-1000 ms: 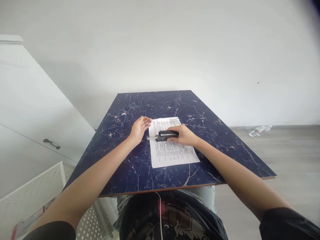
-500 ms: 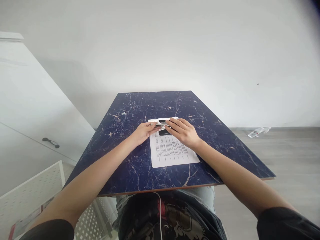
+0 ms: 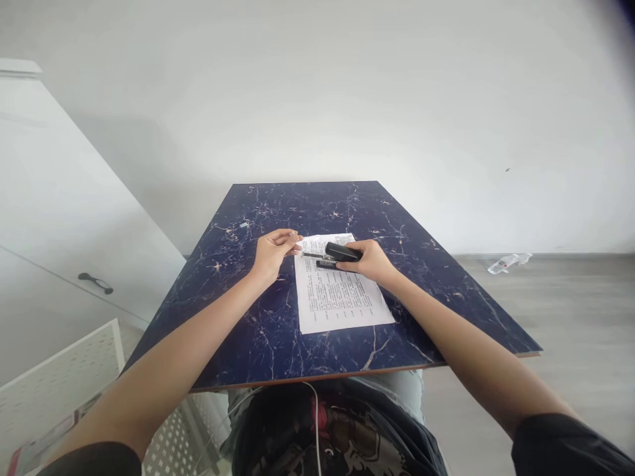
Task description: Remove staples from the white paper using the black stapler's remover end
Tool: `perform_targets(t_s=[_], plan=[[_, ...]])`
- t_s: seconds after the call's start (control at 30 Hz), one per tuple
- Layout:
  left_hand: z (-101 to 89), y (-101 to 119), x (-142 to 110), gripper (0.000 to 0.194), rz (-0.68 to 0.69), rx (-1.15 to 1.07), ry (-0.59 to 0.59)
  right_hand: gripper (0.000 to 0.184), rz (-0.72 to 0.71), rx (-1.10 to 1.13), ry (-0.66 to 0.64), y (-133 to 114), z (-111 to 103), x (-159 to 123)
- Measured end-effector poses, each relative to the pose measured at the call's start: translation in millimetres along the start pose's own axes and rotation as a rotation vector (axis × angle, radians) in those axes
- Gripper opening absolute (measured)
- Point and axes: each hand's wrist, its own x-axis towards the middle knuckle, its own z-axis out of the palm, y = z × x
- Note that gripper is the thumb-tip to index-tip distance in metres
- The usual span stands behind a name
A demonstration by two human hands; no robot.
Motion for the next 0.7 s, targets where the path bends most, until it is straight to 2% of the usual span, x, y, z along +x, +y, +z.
perform_targets(t_s=[0.1, 0.17, 0.2, 0.27, 0.33, 0.4, 0.5, 0.57, 0.7], plan=[[2.9, 5, -2, 0.041, 0.05, -0.011, -0.06, 0.017, -0.066, -0.093, -0.115, -3, 7, 1], [5.3, 10, -6, 0.045, 0.076, 0.013, -0.122, 0.026, -0.145, -0.167, -0.161, -5, 10, 1], [6.7, 12, -8, 0.048, 0.081, 0.036, -0.154, 0.038, -0.202, -0.187, -0.145, -7, 10, 0], [9.8, 16, -14, 0.052, 0.073, 0.091, -0.224, 0.063, -0.348, -0.186, -0.009, -11, 10, -3], [13.3, 20, -19, 0.052, 0.057, 0.138, -0.295, 0.071, -0.497, -0.164, 0.16, -18, 9, -7], [16.7, 22, -24, 0.053, 0.041, 0.162, -0.368, 0.062, -0.629, -0.165, 0.217, -24, 10, -11], [20.5, 25, -29, 0.056, 0.016, 0.182, -0.475, 0.043, -0.766, -0.207, 0.136, -29, 13, -14], [22.1, 26, -32, 0.056, 0.006, 0.196, -0.528, 0.035, -0.819, -0.201, 0.116, -30, 16, -14], [24.8, 27, -36, 0.051, 0.019, 0.202, -0.568, 0.032, -0.878, -0.146, 0.156, -35, 18, -16]])
